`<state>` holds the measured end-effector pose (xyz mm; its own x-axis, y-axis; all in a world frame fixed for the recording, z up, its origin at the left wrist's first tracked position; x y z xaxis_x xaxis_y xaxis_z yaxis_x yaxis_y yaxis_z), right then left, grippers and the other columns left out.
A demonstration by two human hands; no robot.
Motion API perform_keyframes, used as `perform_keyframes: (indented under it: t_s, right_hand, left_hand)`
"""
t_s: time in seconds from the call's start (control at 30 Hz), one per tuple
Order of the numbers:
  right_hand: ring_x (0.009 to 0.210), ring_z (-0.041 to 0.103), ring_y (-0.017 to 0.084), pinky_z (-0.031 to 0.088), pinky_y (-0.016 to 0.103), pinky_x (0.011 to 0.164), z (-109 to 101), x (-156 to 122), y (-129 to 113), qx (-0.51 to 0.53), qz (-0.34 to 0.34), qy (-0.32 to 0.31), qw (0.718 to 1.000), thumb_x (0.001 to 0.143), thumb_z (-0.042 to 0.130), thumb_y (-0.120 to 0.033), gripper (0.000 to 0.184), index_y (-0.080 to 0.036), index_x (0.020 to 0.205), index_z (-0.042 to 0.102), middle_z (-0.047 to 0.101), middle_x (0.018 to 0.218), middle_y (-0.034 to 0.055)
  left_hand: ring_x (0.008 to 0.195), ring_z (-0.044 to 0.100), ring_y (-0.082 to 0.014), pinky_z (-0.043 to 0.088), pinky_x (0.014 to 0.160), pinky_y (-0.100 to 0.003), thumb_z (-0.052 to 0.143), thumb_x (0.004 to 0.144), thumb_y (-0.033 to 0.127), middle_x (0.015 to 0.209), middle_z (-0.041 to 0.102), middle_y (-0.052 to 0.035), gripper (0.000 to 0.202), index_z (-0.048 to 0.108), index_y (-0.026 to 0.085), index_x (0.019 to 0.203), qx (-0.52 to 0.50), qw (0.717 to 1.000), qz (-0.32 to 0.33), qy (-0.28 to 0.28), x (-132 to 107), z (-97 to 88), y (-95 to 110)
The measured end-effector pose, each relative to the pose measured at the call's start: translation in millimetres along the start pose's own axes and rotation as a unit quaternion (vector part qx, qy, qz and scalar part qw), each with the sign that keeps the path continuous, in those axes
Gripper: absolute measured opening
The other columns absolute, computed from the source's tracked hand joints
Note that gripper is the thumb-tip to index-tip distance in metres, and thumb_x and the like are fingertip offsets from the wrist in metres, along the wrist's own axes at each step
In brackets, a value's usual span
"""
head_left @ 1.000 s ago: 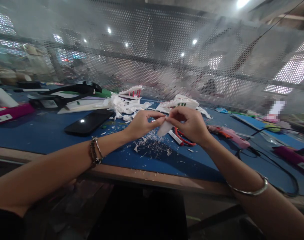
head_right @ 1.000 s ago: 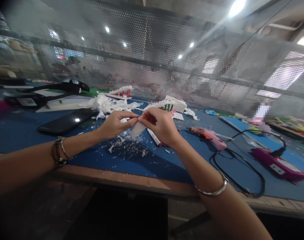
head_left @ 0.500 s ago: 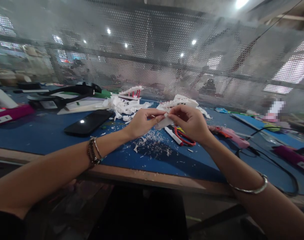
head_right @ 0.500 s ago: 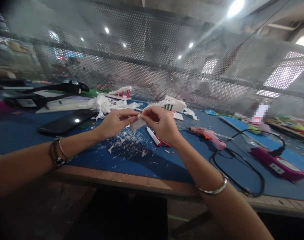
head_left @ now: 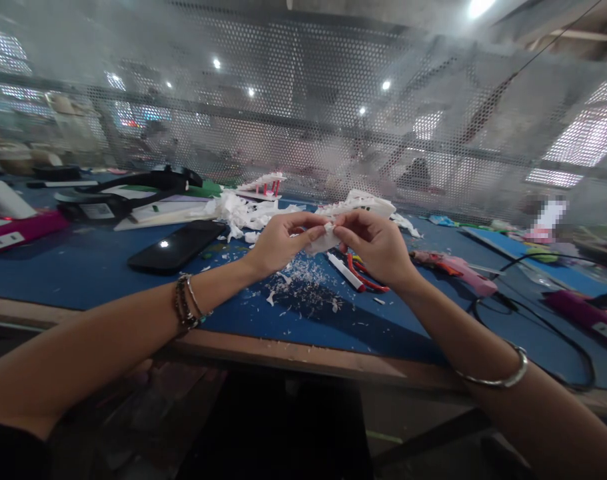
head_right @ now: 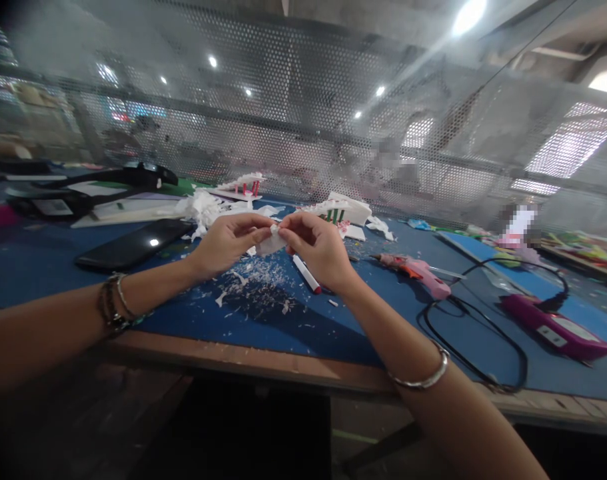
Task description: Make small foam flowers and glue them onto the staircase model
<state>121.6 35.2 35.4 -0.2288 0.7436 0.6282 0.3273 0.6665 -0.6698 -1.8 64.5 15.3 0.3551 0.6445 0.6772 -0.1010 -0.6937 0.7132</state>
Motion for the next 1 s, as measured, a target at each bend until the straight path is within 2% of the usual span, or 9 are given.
perform_keyframes:
  t_s: [0.1, 0.17, 0.3, 0.43, 0.6, 0.73, 0.83, 1.0]
  right_hand:
    - [0.045, 0.046, 0.004, 0.037, 0.019, 0.044, 1.6, 0.0, 1.1, 0.014, 0.006, -0.001, 1.0, 0.071, 0.052, -0.018, 0.004, -0.017, 0.068, 0.049, 0.048, 0.054, -0.0052]
    - [0.045, 0.046, 0.004, 0.037, 0.019, 0.045, 2.8, -0.9, 1.2, 0.021, 0.008, -0.002, 1.0, 0.071, 0.053, -0.019, 0.005, -0.017, 0.068, 0.049, 0.047, 0.054, -0.0054]
    - [0.046, 0.046, 0.004, 0.036, 0.019, 0.045, 5.2, -3.5, 0.1, 0.002, 0.013, -0.003, 1.0, 0.07, 0.053, -0.019, 0.005, -0.017, 0.068, 0.049, 0.048, 0.056, -0.0049]
    - [0.045, 0.046, 0.004, 0.036, 0.019, 0.045, 5.0, -3.9, -0.3, -0.008, 0.002, 0.003, 1.0, 0.07, 0.053, -0.018, 0.006, -0.017, 0.067, 0.048, 0.047, 0.052, -0.006]
    - [0.044, 0.046, 0.004, 0.036, 0.019, 0.045, 2.2, -2.2, 0.3, -0.004, -0.009, 0.02, 1.0, 0.07, 0.052, -0.019, 0.006, -0.017, 0.068, 0.048, 0.047, 0.051, -0.0064]
    - [0.044, 0.046, 0.004, 0.037, 0.019, 0.044, 4.4, -2.4, 0.4, 0.002, -0.002, 0.008, 1.0, 0.07, 0.054, -0.019, 0.006, -0.017, 0.068, 0.048, 0.048, 0.052, -0.006]
    - [0.045, 0.046, 0.004, 0.037, 0.018, 0.044, 4.4, -2.9, 0.5, 0.008, -0.01, 0.004, 1.0, 0.07, 0.054, -0.019, 0.007, -0.018, 0.068, 0.047, 0.049, 0.055, -0.0058]
    - [0.052, 0.047, 0.006, 0.039, 0.019, 0.048, 2.3, -4.3, -5.1, -0.061, -0.088, -0.041, 0.993, 0.072, 0.054, -0.02, 0.01, -0.018, 0.081, 0.049, 0.049, 0.059, -0.0049]
  left_hand:
    - [0.059, 0.054, -0.008, 0.043, 0.051, -0.017, 0.06, 0.068, 0.024, 0.07, 0.062, -0.0012, 0.02, 0.059, 0.013, 0.084, -0.037, 0.999, -0.029, 0.009, -0.5, -0.3, -2.7]
    - [0.058, 0.053, -0.0074, 0.043, 0.053, -0.017, 0.06, 0.068, 0.025, 0.069, 0.06, -0.0006, 0.017, 0.059, 0.013, 0.08, -0.047, 0.998, -0.032, 0.007, 0.0, -0.2, -4.0]
    - [0.069, 0.053, -0.0097, 0.043, 0.06, -0.02, 0.06, 0.068, 0.025, 0.075, 0.059, -0.0019, 0.012, 0.06, 0.013, 0.07, -0.031, 0.999, 0.016, 0.01, 2.2, -2.2, -2.3]
    - [0.065, 0.052, -0.0096, 0.043, 0.06, -0.021, 0.058, 0.069, 0.024, 0.071, 0.06, -0.0022, 0.012, 0.061, 0.013, 0.071, -0.006, 1.0, 0.016, 0.008, 1.8, -1.9, -1.4]
    - [0.07, 0.054, -0.0106, 0.043, 0.063, -0.021, 0.057, 0.07, 0.023, 0.076, 0.061, -0.0042, 0.013, 0.062, 0.012, 0.073, 0.005, 0.999, 0.033, 0.004, -1.0, 1.1, 4.9]
    - [0.062, 0.053, -0.0094, 0.044, 0.059, -0.021, 0.061, 0.066, 0.026, 0.067, 0.059, -0.0017, 0.014, 0.06, 0.012, 0.07, -0.025, 1.0, -0.002, -0.007, -0.7, 2.9, 1.9]
    - [0.067, 0.052, -0.0101, 0.044, 0.062, -0.022, 0.063, 0.064, 0.028, 0.07, 0.058, -0.0016, 0.015, 0.057, 0.013, 0.067, -0.046, 0.999, -0.007, -0.007, 0.5, 2.8, 1.1]
    - [0.057, 0.049, -0.0071, 0.041, 0.057, -0.02, 0.059, 0.068, 0.022, 0.064, 0.055, 0.0008, 0.01, 0.055, 0.014, 0.071, -0.059, 0.995, -0.068, -0.03, 1.3, 4.9, -0.9]
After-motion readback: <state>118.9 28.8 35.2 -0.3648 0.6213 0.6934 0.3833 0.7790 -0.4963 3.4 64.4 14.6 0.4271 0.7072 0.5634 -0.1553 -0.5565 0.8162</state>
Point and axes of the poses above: each hand's wrist, its own x-axis towards the middle knuckle, its own z-axis out of the palm, y = z × x, the point moved 5 cm from there along x, towards the middle knuckle
